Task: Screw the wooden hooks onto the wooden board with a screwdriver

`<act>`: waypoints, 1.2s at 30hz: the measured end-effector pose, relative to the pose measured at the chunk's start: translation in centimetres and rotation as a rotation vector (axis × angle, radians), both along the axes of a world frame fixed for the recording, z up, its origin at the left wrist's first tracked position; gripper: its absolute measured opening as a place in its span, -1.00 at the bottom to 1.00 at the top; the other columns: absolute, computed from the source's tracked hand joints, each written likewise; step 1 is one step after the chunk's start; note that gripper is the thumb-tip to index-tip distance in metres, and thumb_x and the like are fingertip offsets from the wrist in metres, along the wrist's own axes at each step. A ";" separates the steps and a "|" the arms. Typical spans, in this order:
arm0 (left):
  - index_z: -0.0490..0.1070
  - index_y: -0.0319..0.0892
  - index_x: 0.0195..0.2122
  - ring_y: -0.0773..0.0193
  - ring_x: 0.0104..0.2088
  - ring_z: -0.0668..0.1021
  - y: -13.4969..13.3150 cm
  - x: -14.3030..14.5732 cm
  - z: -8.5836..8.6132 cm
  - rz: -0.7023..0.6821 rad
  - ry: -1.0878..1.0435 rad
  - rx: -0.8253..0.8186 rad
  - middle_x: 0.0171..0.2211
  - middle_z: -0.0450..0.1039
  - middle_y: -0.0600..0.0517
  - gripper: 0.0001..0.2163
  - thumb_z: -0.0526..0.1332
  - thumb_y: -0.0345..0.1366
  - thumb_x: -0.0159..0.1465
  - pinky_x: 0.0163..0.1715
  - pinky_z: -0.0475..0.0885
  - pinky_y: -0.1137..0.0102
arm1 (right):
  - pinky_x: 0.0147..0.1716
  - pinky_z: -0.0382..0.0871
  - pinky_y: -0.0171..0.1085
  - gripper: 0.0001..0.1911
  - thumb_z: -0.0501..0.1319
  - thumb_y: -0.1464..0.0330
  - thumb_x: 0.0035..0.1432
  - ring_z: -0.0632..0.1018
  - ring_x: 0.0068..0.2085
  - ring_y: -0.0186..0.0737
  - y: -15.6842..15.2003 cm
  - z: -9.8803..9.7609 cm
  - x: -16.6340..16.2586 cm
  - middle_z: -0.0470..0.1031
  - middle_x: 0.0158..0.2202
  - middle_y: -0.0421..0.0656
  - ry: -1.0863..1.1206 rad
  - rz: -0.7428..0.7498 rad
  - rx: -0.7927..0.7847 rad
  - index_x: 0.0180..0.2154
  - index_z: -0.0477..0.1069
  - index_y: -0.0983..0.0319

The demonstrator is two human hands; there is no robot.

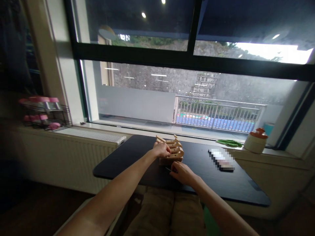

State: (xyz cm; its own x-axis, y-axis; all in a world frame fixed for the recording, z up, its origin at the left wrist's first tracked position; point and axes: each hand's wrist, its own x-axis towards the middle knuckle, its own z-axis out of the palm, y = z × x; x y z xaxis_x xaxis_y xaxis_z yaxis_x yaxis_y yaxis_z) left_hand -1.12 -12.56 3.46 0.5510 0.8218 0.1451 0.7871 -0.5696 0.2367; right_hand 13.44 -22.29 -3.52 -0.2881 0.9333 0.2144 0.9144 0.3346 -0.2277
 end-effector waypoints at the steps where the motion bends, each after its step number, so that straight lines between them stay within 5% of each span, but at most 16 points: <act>1: 0.56 0.02 -0.43 0.13 -0.13 0.44 0.0 0.0 0.0 0.002 0.002 -0.001 -0.35 0.54 0.10 -0.84 0.21 -0.21 -0.03 -0.11 0.20 0.34 | -0.38 0.16 -0.36 -0.80 0.16 0.26 0.05 0.43 -0.29 -0.28 0.5 0.1 0.3 0.46 -0.29 -0.16 0.000 0.007 -0.006 -0.29 0.37 0.22; 7: 0.55 0.05 -0.43 0.14 -0.12 0.45 0.1 0.0 0.1 0.008 0.008 -0.005 -0.35 0.54 0.14 -0.85 0.23 -0.22 -0.04 -0.09 0.20 0.33 | -0.43 0.14 -0.35 -0.77 0.16 0.22 0.01 0.42 -0.35 -0.27 1.0 1.1 1.7 0.46 -0.35 -0.15 -0.023 -0.002 -0.017 -0.33 0.40 0.22; 13: 0.51 -0.04 -0.32 0.14 -0.10 0.43 0.2 0.2 0.1 -0.026 0.061 -0.038 -0.28 0.50 0.08 -0.84 0.23 -0.22 0.07 -0.03 0.21 0.21 | -0.48 0.09 -0.34 -0.89 0.15 0.39 -0.08 0.42 -0.43 -0.27 -0.1 0.9 3.7 0.46 -0.43 -0.14 -0.050 -0.035 -0.045 -0.44 0.43 0.23; 18: 0.33 -0.24 -0.10 0.20 -0.10 0.43 0.2 0.5 0.1 -0.061 0.105 -0.043 -0.07 0.35 -0.07 -0.72 0.10 -0.20 0.24 -0.10 0.35 0.16 | -0.51 0.10 -0.37 -0.84 0.12 0.31 0.00 0.41 -0.48 -0.32 -0.4 3.7 5.5 0.47 -0.48 -0.21 0.013 -0.018 -0.013 -0.37 0.44 0.18; 26: 0.55 0.03 -0.41 0.13 -0.11 0.45 0.2 0.2 0.1 -0.058 0.057 -0.023 -0.37 0.55 0.13 -0.84 0.21 -0.32 0.01 0.02 0.12 0.24 | -0.48 0.14 -0.38 -0.75 0.14 0.22 0.00 0.38 -0.45 -0.34 2.1 9.7 5.6 0.44 -0.45 -0.21 0.191 -0.036 0.198 -0.34 0.41 0.25; 36: 0.54 0.02 -0.44 0.21 -0.21 0.47 1.0 0.5 -0.1 -0.063 0.077 -0.013 -0.42 0.54 0.16 -0.86 0.22 -0.29 -0.03 -0.05 0.15 0.31 | -0.52 0.11 -0.40 -0.80 0.10 0.24 0.05 0.34 -0.50 -0.38 4.6 9.1 2.6 0.37 -0.53 -0.27 0.320 -0.018 0.325 -0.33 0.38 0.22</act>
State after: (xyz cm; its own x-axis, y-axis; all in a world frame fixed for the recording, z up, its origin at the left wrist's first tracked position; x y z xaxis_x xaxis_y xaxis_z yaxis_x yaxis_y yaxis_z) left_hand -0.60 -11.56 3.34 0.6107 0.7868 0.0898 0.7661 -0.6157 0.1844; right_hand 16.02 -17.70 5.58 -0.1436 0.8074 0.5723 0.8215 0.4197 -0.3860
